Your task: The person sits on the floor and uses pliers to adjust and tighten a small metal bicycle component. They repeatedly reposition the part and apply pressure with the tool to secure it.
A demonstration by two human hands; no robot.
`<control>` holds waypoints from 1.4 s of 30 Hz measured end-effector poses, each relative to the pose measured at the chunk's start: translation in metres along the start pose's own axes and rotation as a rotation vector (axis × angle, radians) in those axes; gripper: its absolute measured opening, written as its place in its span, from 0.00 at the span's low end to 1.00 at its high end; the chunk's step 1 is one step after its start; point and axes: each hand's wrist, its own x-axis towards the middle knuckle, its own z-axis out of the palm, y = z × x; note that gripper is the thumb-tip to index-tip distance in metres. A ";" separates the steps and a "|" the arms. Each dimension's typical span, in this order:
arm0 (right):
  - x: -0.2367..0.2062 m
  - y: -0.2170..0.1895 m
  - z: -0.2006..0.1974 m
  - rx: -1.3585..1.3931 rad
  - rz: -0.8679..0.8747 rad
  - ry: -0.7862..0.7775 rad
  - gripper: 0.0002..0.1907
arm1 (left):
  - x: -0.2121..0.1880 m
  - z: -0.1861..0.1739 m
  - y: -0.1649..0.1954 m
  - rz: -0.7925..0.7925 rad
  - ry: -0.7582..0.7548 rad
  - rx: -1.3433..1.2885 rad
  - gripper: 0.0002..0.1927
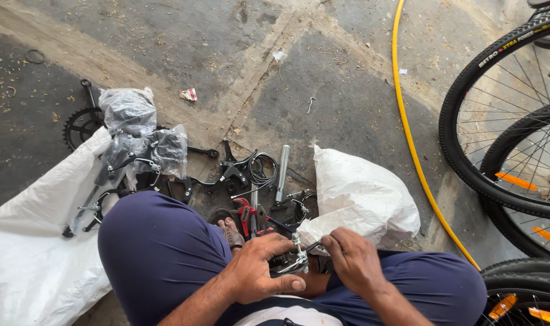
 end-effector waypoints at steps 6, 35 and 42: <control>-0.005 0.006 -0.003 -0.015 0.232 -0.083 0.23 | 0.001 0.000 0.001 0.015 -0.013 -0.013 0.48; 0.022 -0.033 0.000 0.378 0.159 0.116 0.14 | 0.007 0.000 -0.027 0.011 0.152 -0.995 0.42; 0.041 -0.038 0.056 0.202 -0.056 -0.371 0.15 | 0.006 -0.016 -0.015 0.032 0.301 -1.379 0.37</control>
